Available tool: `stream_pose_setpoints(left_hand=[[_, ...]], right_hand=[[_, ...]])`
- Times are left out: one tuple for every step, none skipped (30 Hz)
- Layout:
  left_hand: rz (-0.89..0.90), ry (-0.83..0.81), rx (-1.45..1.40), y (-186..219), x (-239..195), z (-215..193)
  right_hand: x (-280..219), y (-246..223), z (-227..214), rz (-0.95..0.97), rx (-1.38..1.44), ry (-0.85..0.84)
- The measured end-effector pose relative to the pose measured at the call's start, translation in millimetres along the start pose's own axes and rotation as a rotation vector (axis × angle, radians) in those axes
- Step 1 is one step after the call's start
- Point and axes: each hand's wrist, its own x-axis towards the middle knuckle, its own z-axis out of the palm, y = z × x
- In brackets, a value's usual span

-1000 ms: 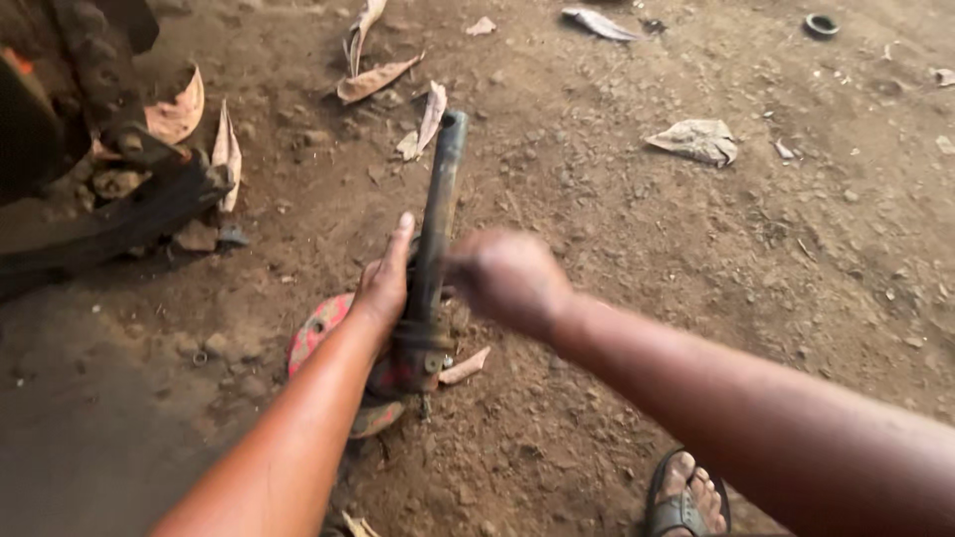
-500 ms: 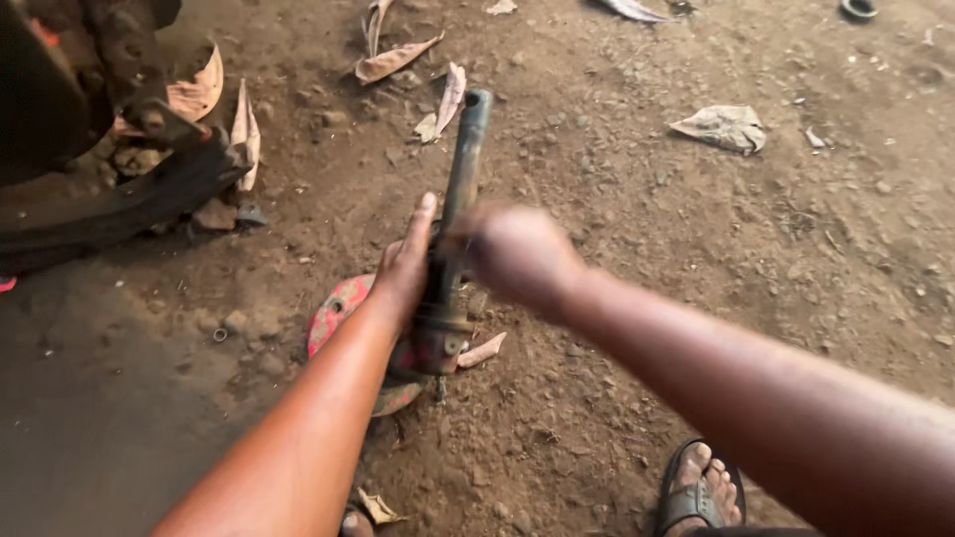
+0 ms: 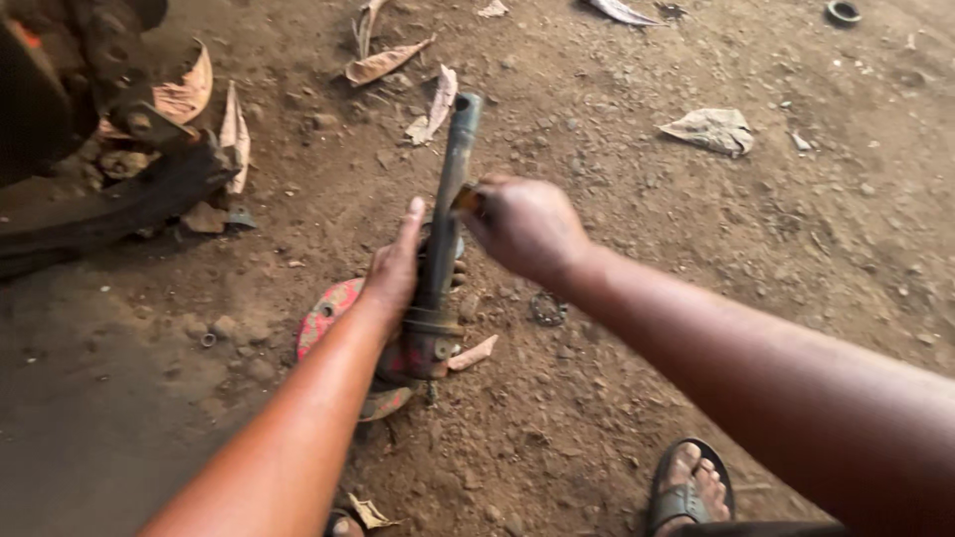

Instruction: The person uses a yellow-handled scraper to clean a long, dark metal rod held in their left hand. They repeatedly scrape the surface of the rod to remove dirt or rust while standing on a dirt ground next to a large orange machine.

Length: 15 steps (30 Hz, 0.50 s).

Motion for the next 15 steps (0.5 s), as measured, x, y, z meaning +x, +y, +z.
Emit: stream_pose_setpoints(left_hand=[[-0.008, 0.025, 0.024, -2, 1, 1], [-0.005, 0.056, 0.048, -1, 4, 0], [-0.002, 0.088, 0.071, 0, 8, 0], [0.015, 0.081, 0.070, 0, 6, -4], [0.031, 0.074, 0.069, 2, 5, -3], [0.042, 0.055, 0.062, 0, 1, 1], [0.015, 0.032, 0.008, -3, -6, 1], [0.002, 0.002, -0.049, -1, -9, 2], [-0.010, -0.029, -0.106, 2, -11, 3], [-0.020, -0.017, -0.095, 6, -12, 2], [-0.030, -0.005, -0.084, 7, -14, 1], [-0.041, 0.002, -0.079, 7, -14, 3], [-0.022, 0.012, -0.090, 7, -12, 6], [-0.008, 0.030, -0.097, 6, -12, 5], [0.007, 0.048, -0.104, 5, -14, 3]], right_hand=[[-6, -10, 6, -0.014, 0.011, -0.034], [-7, -15, 9, -0.036, 0.021, -0.060], [-7, -15, 8, -0.067, -0.027, -0.138], [-9, -23, 9, -0.101, -0.052, -0.217], [-9, -30, 9, -0.135, -0.078, -0.296], [-5, -28, 6, -0.054, -0.077, -0.266], [6, -21, 0, 0.027, -0.076, -0.237], [15, -15, -6, 0.107, -0.088, -0.199], [16, -15, -11, 0.101, -0.083, -0.187], [18, -17, -14, 0.094, -0.075, -0.170], [21, -18, -18, 0.087, -0.067, -0.153], [22, -21, -18, 0.096, -0.060, -0.284], [23, -26, -15, 0.106, -0.052, -0.415], [24, -32, -11, 0.113, -0.035, -0.546], [27, -31, -11, 0.104, -0.104, -0.494]])
